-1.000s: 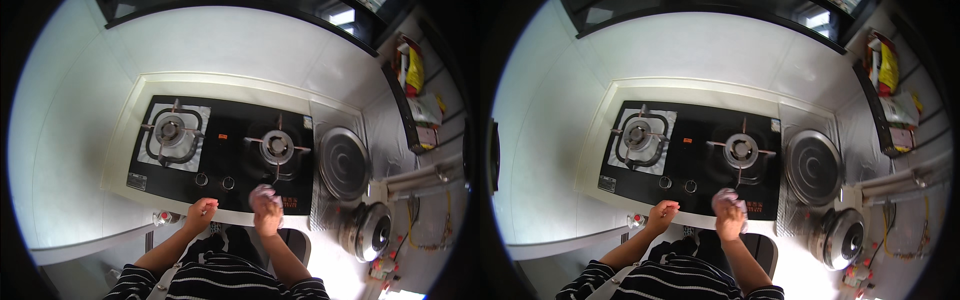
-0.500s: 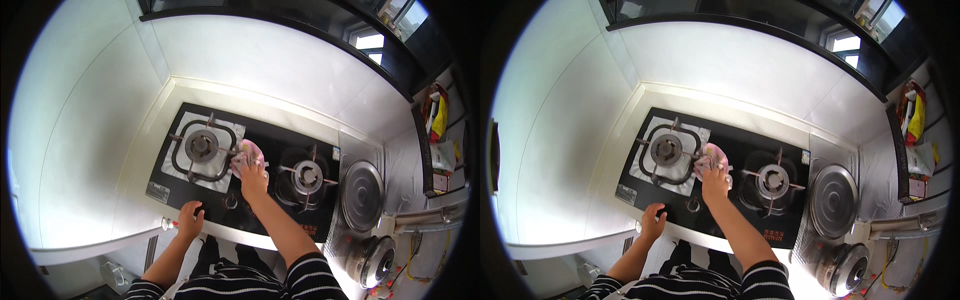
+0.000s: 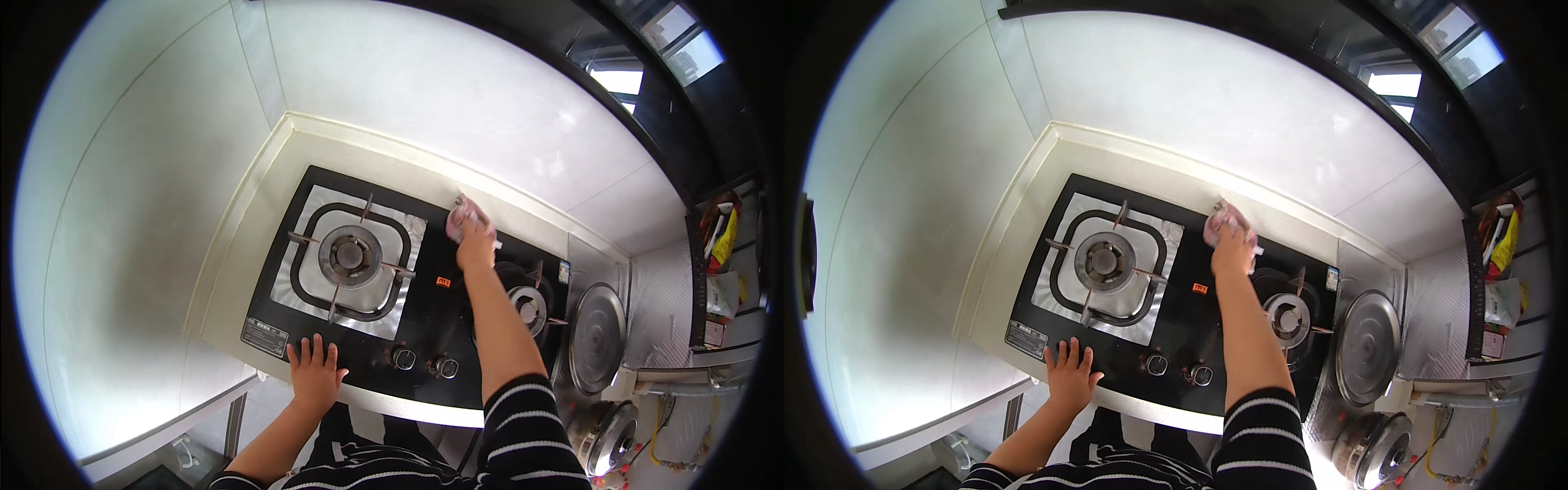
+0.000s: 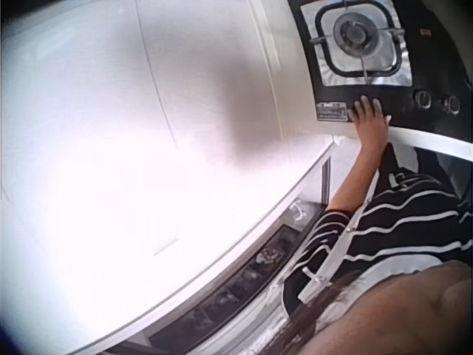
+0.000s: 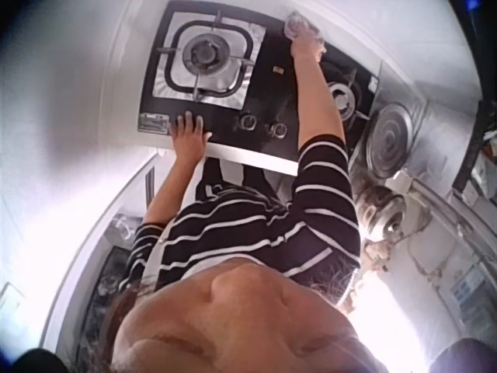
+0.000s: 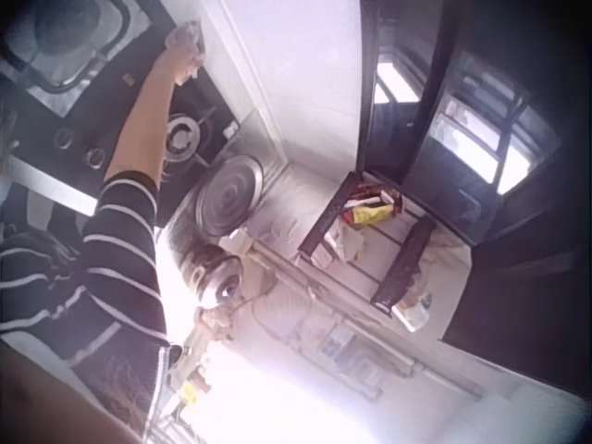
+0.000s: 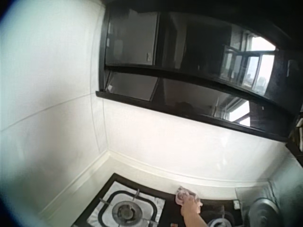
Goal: The person cleans a kitchen sink area and a gas stovetop. They first handle a plastic bag and a green funnel at the sink, then pick up a wok to pour out residual oil into the sink. Finally, they use a cloth to wipe the surface of the gas stovetop and the burner grates.
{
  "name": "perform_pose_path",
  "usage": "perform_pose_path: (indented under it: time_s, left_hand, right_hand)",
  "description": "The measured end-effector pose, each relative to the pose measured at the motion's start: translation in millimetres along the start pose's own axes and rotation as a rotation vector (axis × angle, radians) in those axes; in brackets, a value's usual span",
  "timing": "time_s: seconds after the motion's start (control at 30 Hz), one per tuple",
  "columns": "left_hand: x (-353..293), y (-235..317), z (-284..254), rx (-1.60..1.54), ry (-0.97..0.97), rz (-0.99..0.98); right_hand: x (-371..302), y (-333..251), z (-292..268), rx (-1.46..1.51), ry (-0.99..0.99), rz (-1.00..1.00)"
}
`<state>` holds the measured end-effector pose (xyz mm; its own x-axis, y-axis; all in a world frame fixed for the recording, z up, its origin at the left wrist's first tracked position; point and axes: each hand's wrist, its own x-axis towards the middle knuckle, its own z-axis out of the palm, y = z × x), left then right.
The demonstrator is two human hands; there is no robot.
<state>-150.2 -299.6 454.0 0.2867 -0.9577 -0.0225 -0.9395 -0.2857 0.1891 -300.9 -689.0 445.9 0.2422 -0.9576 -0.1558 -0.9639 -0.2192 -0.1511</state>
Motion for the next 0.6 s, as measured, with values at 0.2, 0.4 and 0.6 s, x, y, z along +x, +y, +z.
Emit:
perform_pose_path:
  time_s: [0.2, 0.4, 0.6]
  left_hand:
    - [8, 0, -4, 0.037, -0.148, -0.019]
    - [10, 1, -6, 0.064, -0.227, -0.025]
    - [8, 1, -9, 0.114, -0.152, -0.019]
  right_hand:
    - [-159, -5, 17, -0.342, 0.130, -0.453]
    - [-158, -18, -5, -0.121, -0.140, -0.308]
    - [-12, -20, 0, 0.003, -0.026, -0.088]
